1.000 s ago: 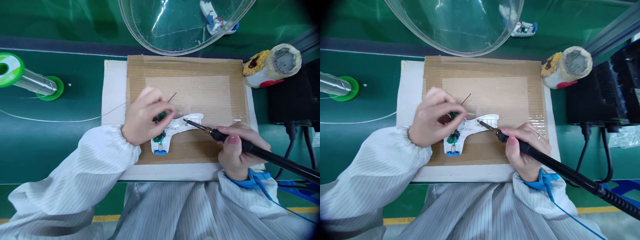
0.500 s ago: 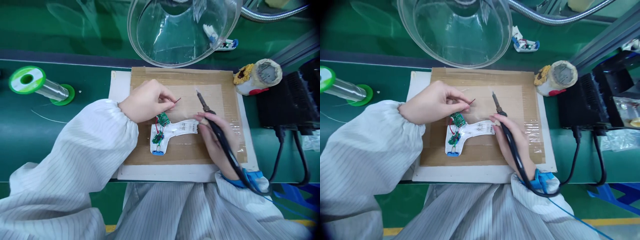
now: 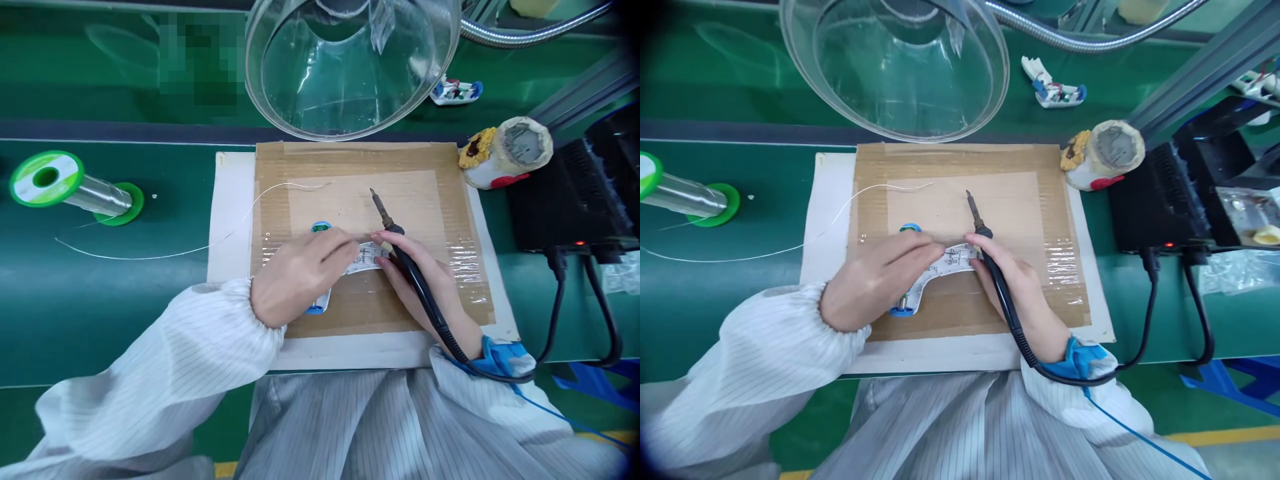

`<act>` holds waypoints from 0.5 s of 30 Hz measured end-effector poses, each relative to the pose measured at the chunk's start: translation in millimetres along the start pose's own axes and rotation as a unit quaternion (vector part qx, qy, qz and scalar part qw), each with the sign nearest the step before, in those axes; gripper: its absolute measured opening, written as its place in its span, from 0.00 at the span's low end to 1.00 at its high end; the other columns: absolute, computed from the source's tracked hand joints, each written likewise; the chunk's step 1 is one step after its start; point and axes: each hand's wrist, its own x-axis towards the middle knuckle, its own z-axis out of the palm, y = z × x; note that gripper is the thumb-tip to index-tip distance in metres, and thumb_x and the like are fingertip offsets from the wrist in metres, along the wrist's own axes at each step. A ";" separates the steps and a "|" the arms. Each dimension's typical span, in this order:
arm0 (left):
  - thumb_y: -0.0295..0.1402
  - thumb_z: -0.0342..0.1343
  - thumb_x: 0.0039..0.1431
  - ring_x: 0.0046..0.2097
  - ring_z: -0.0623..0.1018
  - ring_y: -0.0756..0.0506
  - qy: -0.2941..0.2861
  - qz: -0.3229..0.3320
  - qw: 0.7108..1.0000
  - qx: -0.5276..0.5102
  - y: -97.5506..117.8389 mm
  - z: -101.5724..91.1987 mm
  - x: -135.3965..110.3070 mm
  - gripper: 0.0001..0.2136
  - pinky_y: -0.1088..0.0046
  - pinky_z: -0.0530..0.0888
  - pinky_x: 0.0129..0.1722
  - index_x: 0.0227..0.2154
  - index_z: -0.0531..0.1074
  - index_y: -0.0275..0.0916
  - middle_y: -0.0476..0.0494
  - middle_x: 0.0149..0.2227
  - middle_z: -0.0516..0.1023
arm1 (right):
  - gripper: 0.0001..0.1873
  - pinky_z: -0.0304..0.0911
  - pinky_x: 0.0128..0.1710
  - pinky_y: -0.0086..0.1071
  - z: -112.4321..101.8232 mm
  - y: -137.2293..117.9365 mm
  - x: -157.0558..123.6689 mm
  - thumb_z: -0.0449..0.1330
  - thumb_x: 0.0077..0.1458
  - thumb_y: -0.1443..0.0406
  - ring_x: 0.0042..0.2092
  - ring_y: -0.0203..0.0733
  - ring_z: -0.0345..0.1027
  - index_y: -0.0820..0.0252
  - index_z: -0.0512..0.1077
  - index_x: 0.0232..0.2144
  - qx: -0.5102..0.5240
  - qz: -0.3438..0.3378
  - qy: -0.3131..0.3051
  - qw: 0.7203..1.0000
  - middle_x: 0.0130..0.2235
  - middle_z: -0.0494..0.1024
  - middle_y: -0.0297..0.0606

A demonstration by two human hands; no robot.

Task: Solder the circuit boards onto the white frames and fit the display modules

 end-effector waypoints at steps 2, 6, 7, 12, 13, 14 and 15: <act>0.22 0.51 0.71 0.37 0.79 0.44 0.021 0.016 0.999 0.019 3.3 6.7 -7.0 0.09 0.66 0.75 0.36 0.37 0.75 0.36 0.40 0.38 0.81 | 0.24 0.80 0.50 0.35 0.7 -0.4 0.6 0.62 0.65 0.70 0.51 0.43 0.81 0.48 0.70 0.61 0.006 0.001 -0.001 1.000 0.53 0.84 0.34; 0.25 0.58 0.65 0.51 0.76 0.36 0.041 -0.079 0.996 -0.030 3.5 12.8 -13.4 0.06 0.53 0.73 0.46 0.32 0.75 0.40 0.36 0.51 0.78 | 0.23 0.78 0.52 0.36 -3.2 -6.5 -2.1 0.63 0.65 0.70 0.53 0.42 0.81 0.48 0.71 0.60 0.009 0.020 0.010 1.000 0.52 0.84 0.34; 0.26 0.58 0.64 0.55 0.74 0.34 0.038 -0.102 0.993 -0.055 2.8 13.7 -13.9 0.06 0.50 0.72 0.50 0.32 0.76 0.40 0.35 0.55 0.75 | 0.22 0.78 0.52 0.37 -5.7 -8.9 -3.7 0.62 0.66 0.69 0.52 0.43 0.81 0.48 0.71 0.60 0.017 0.034 0.031 0.999 0.49 0.85 0.34; 0.25 0.56 0.67 0.58 0.74 0.37 0.024 -0.158 0.969 -0.187 -1.3 17.7 -14.5 0.04 0.53 0.74 0.58 0.36 0.72 0.38 0.32 0.57 0.70 | 0.14 0.73 0.27 0.35 -16.0 -14.2 -9.9 0.60 0.69 0.56 0.28 0.39 0.77 0.50 0.79 0.51 0.085 0.025 0.193 0.977 0.30 0.82 0.32; 0.25 0.56 0.67 0.58 0.74 0.38 0.024 -0.160 0.967 -0.195 -1.7 18.3 -14.5 0.03 0.54 0.74 0.58 0.36 0.72 0.38 0.32 0.57 0.70 | 0.14 0.67 0.22 0.34 -15.8 -13.2 -9.9 0.60 0.69 0.54 0.23 0.37 0.72 0.51 0.81 0.47 0.091 0.005 0.216 0.972 0.27 0.80 0.31; 0.25 0.56 0.67 0.58 0.74 0.39 0.025 -0.159 0.967 -0.199 -2.0 18.8 -14.6 0.03 0.55 0.73 0.59 0.36 0.71 0.38 0.31 0.57 0.70 | 0.14 0.63 0.19 0.33 -14.9 -12.0 -9.5 0.60 0.69 0.53 0.21 0.35 0.68 0.52 0.82 0.43 0.092 -0.011 0.232 0.968 0.25 0.78 0.30; 0.24 0.57 0.67 0.59 0.74 0.39 0.025 -0.157 0.967 -0.202 -2.2 19.2 -14.6 0.03 0.56 0.73 0.60 0.36 0.71 0.38 0.31 0.57 0.70 | 0.14 0.60 0.18 0.32 -13.4 -10.7 -9.1 0.60 0.69 0.54 0.19 0.34 0.66 0.52 0.83 0.40 0.091 -0.021 0.245 0.965 0.23 0.76 0.29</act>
